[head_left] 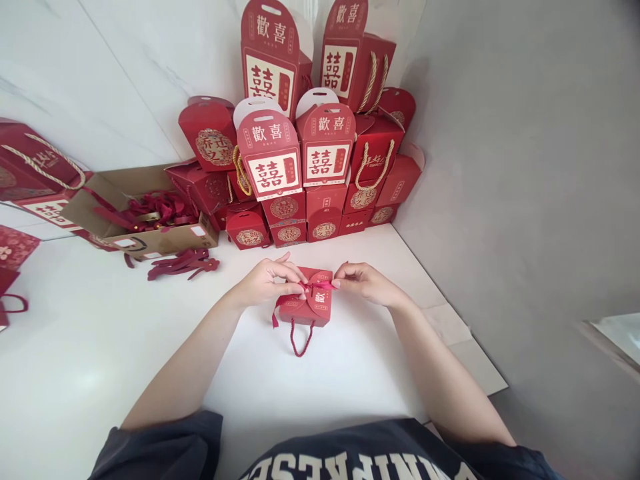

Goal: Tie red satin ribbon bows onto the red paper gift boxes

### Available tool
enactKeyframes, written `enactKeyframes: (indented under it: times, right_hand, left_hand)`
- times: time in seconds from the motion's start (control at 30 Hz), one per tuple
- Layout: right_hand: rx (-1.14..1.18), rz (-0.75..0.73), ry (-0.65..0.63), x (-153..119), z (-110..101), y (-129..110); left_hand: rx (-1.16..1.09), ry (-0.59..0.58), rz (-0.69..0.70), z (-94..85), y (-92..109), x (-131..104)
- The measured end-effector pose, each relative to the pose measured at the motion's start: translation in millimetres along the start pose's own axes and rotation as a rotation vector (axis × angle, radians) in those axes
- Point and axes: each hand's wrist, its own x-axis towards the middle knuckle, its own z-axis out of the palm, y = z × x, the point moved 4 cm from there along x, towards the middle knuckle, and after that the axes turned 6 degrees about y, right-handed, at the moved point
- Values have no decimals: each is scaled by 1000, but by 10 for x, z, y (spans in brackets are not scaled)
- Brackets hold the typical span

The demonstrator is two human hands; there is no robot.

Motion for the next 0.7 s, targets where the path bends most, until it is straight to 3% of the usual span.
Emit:
enactKeyframes:
  times: [0.23,0.37,0.57,0.7]
  right_hand:
    - [56,-6,-78,-95,-81,-110]
    - [70,-129,-69,-151,-25,-257]
    - [-151,-344,-17,-112,235,-391]
    - [-339,-444,88,-66,337,-375]
  left_hand:
    - [74,43,-76,33,-12,44]
    - [131,46,-91,68,-13,50]
    - [201,23,-44,103,-2,57]
    - [223,-37,-25,117,34,61]
